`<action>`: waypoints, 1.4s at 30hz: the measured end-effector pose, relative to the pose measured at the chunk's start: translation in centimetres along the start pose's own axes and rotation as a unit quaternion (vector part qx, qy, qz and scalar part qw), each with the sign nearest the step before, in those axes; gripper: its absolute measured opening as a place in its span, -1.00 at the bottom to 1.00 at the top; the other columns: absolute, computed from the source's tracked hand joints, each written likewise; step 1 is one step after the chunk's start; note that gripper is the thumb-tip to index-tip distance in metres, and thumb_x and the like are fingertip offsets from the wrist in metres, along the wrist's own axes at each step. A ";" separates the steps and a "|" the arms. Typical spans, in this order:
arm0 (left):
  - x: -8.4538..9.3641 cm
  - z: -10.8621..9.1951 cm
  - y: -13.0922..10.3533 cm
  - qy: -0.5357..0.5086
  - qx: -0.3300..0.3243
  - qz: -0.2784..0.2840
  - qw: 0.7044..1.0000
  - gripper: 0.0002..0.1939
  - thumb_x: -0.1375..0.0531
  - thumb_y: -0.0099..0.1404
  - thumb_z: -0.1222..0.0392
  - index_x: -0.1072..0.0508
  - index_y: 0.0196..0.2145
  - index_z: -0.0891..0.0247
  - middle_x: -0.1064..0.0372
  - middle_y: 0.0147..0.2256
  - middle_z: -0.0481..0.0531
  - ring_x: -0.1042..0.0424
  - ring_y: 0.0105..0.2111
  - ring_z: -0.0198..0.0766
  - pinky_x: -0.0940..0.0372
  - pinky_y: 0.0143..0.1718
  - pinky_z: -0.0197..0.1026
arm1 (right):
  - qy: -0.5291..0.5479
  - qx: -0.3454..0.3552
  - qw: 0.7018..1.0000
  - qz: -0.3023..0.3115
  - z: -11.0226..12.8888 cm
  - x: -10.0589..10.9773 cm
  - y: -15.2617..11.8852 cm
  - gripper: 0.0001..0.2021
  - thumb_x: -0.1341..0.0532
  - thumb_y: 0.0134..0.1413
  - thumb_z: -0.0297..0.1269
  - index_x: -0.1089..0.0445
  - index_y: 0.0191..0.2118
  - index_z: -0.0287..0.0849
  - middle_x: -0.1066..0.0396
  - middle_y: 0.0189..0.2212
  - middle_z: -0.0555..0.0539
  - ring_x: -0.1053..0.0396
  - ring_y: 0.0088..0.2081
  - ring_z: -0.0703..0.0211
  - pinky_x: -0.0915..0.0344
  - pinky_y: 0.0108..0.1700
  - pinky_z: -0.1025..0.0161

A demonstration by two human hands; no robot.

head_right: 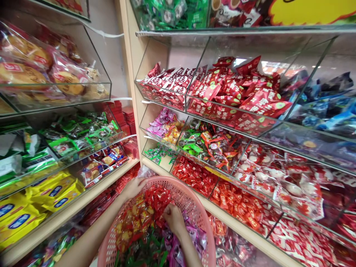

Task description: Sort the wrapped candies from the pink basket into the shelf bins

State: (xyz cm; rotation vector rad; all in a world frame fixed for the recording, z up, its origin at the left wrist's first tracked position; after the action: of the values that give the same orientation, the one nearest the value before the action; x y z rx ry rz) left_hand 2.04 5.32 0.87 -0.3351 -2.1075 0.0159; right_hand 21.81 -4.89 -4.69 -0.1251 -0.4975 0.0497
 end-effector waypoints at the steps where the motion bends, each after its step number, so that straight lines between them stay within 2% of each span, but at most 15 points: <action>1: 0.0 0.0 0.0 -0.001 -0.003 -0.001 1.000 -0.55 0.12 0.25 -0.10 -0.44 -0.24 0.19 -0.44 -0.25 0.09 -0.38 -0.19 -0.16 -0.17 -0.17 -0.23 | -0.004 0.000 1.000 -0.002 0.0 0.0 0.0 -0.90 -0.11 -0.24 -0.42 -0.29 -0.64 -0.14 -0.29 -0.68 0.06 -0.21 -0.56 0.25 -0.03 -0.49 0.34; 4: -0.1 0.1 0.1 -0.004 -0.015 -0.006 1.000 -0.56 0.11 0.25 -0.09 -0.44 -0.23 0.18 -0.44 -0.26 0.08 -0.39 -0.21 -0.18 -0.17 -0.19 -0.25 | -0.020 0.003 0.999 -0.025 -0.1 0.3 0.1 -0.91 -0.13 -0.24 -0.41 -0.32 -0.63 -0.13 -0.35 -0.63 0.04 -0.26 -0.52 0.21 -0.08 -0.44 0.32; 7: -0.1 0.1 0.2 -0.004 -0.023 -0.010 1.000 -0.56 0.10 0.25 -0.09 -0.45 -0.22 0.17 -0.45 -0.25 0.06 -0.39 -0.21 -0.20 -0.18 -0.20 -0.26 | -0.035 0.020 0.998 -0.057 0.7 1.9 0.6 -0.93 -0.15 -0.19 -0.34 -0.33 -0.59 -0.12 -0.37 -0.59 0.02 -0.28 -0.49 0.18 -0.10 -0.41 0.30; 10: -0.1 0.0 0.2 -0.005 -0.022 -0.010 1.000 -0.55 0.11 0.25 -0.09 -0.45 -0.20 0.18 -0.45 -0.24 0.08 -0.39 -0.21 -0.19 -0.18 -0.19 -0.25 | -0.053 0.052 0.994 -0.081 2.4 4.8 1.7 -0.87 -0.10 -0.10 -0.27 -0.32 -0.56 -0.13 -0.36 -0.59 0.00 -0.27 -0.50 0.18 -0.10 -0.43 0.29; 13: -0.1 0.0 0.1 -0.006 -0.019 -0.007 1.000 -0.56 0.11 0.26 -0.07 -0.44 -0.19 0.20 -0.44 -0.24 0.09 -0.38 -0.19 -0.18 -0.17 -0.17 -0.25 | -0.091 0.067 0.984 -0.137 4.0 8.7 3.2 -0.86 -0.07 -0.06 -0.27 -0.34 -0.47 -0.14 -0.34 -0.57 -0.02 -0.26 -0.51 0.18 -0.11 -0.42 0.28; 14: -0.1 -0.1 0.1 -0.005 -0.019 -0.005 1.000 -0.57 0.11 0.26 -0.07 -0.43 -0.19 0.19 -0.44 -0.24 0.08 -0.38 -0.18 -0.18 -0.17 -0.17 -0.25 | -0.115 0.071 0.979 -0.152 4.4 10.0 3.8 -0.85 -0.06 -0.06 -0.29 -0.35 -0.39 -0.15 -0.35 -0.53 -0.04 -0.27 -0.47 0.17 -0.13 -0.40 0.28; 16: -0.1 0.0 0.1 -0.003 -0.017 -0.001 1.000 -0.58 0.10 0.26 -0.06 -0.43 -0.19 0.18 -0.45 -0.25 0.07 -0.38 -0.18 -0.19 -0.17 -0.18 -0.25 | -0.195 0.075 0.962 -0.177 5.0 12.0 5.1 -0.74 -0.07 -0.07 -0.34 -0.33 -0.19 -0.18 -0.35 -0.31 -0.14 -0.28 -0.28 0.09 -0.15 -0.27 0.23; 18: -0.1 0.1 0.1 0.000 -0.015 0.003 1.000 -0.58 0.10 0.26 -0.06 -0.43 -0.20 0.18 -0.45 -0.26 0.06 -0.39 -0.19 -0.19 -0.17 -0.19 -0.26 | -0.279 0.049 0.947 -0.149 4.9 13.0 6.6 -0.51 -0.12 -0.16 -0.41 -0.22 0.01 -0.16 -0.21 -0.05 -0.22 -0.19 -0.09 -0.02 -0.14 -0.18 0.17; 21: -0.2 0.2 0.2 0.003 -0.020 0.001 1.000 -0.58 0.11 0.26 -0.07 -0.43 -0.23 0.18 -0.44 -0.27 0.07 -0.39 -0.22 -0.19 -0.17 -0.22 -0.26 | -0.353 0.031 0.934 -0.046 4.6 12.9 8.7 -0.26 -0.15 -0.25 -0.51 -0.01 0.16 -0.04 0.02 0.14 -0.21 -0.02 0.07 -0.11 -0.09 -0.08 0.08; 23: -0.2 0.3 0.3 0.002 -0.025 0.000 1.000 -0.57 0.11 0.26 -0.08 -0.43 -0.23 0.18 -0.44 -0.27 0.07 -0.39 -0.22 -0.20 -0.17 -0.22 -0.26 | -0.386 0.036 0.922 0.009 4.8 12.3 9.9 -0.18 -0.15 -0.27 -0.55 0.08 0.19 0.03 0.12 0.19 -0.18 0.07 0.13 -0.15 -0.05 -0.04 0.02; 26: -0.3 0.3 0.4 0.001 -0.023 0.001 1.000 -0.56 0.12 0.26 -0.08 -0.43 -0.22 0.19 -0.44 -0.26 0.08 -0.39 -0.22 -0.20 -0.17 -0.22 -0.27 | -0.437 0.024 0.898 0.049 4.9 11.5 11.2 -0.14 -0.17 -0.26 -0.59 0.13 0.20 0.09 0.19 0.22 -0.18 0.12 0.16 -0.19 -0.01 -0.01 -0.05; 30: -0.4 0.4 0.4 0.001 -0.015 0.006 1.000 -0.56 0.12 0.26 -0.09 -0.42 -0.19 0.18 -0.44 -0.23 0.07 -0.39 -0.19 -0.20 -0.17 -0.19 -0.26 | -0.494 0.031 0.868 0.044 4.9 10.5 12.1 -0.24 -0.19 -0.20 -0.53 0.03 0.17 0.08 0.10 0.18 -0.19 0.09 0.14 -0.17 -0.06 -0.03 -0.02; 33: -0.4 0.5 0.4 -0.002 -0.010 0.007 1.000 -0.56 0.11 0.26 -0.09 -0.42 -0.17 0.17 -0.44 -0.21 0.07 -0.38 -0.17 -0.19 -0.17 -0.18 -0.26 | -0.513 0.041 0.857 0.023 4.9 10.0 12.1 -0.31 -0.16 -0.15 -0.50 0.00 0.15 0.04 0.07 0.15 -0.21 0.05 0.12 -0.13 -0.11 -0.06 0.01; 38: -0.2 0.3 0.3 -0.008 -0.026 -0.003 1.000 -0.55 0.12 0.26 -0.10 -0.43 -0.19 0.15 -0.44 -0.23 0.05 -0.39 -0.19 -0.21 -0.18 -0.20 -0.27 | -0.493 0.011 0.869 0.022 4.5 10.1 11.9 -0.35 -0.15 -0.12 -0.49 0.01 0.13 0.04 0.14 0.16 -0.20 0.03 0.10 -0.14 -0.18 -0.16 0.13; 42: -0.2 0.2 0.3 -0.007 -0.028 -0.006 1.000 -0.55 0.13 0.27 -0.09 -0.43 -0.21 0.18 -0.44 -0.24 0.06 -0.39 -0.20 -0.22 -0.17 -0.20 -0.28 | -0.477 0.021 0.878 0.004 4.0 10.4 11.8 -0.44 -0.11 -0.08 -0.45 -0.04 0.09 0.05 0.11 0.14 -0.20 -0.03 0.05 -0.11 -0.20 -0.23 0.17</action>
State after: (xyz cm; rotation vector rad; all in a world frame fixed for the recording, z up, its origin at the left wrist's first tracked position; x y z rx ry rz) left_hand 2.01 5.53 0.50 -0.3575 -2.1270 -0.0471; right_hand 28.82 8.01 2.12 -0.0509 -1.4887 0.1314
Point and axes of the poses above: each hand's wrist, its own y-axis towards the middle knuckle, its own x-axis out of the back of the hand, z = x × y, the point moved 6 cm from there along y, towards the middle knuckle
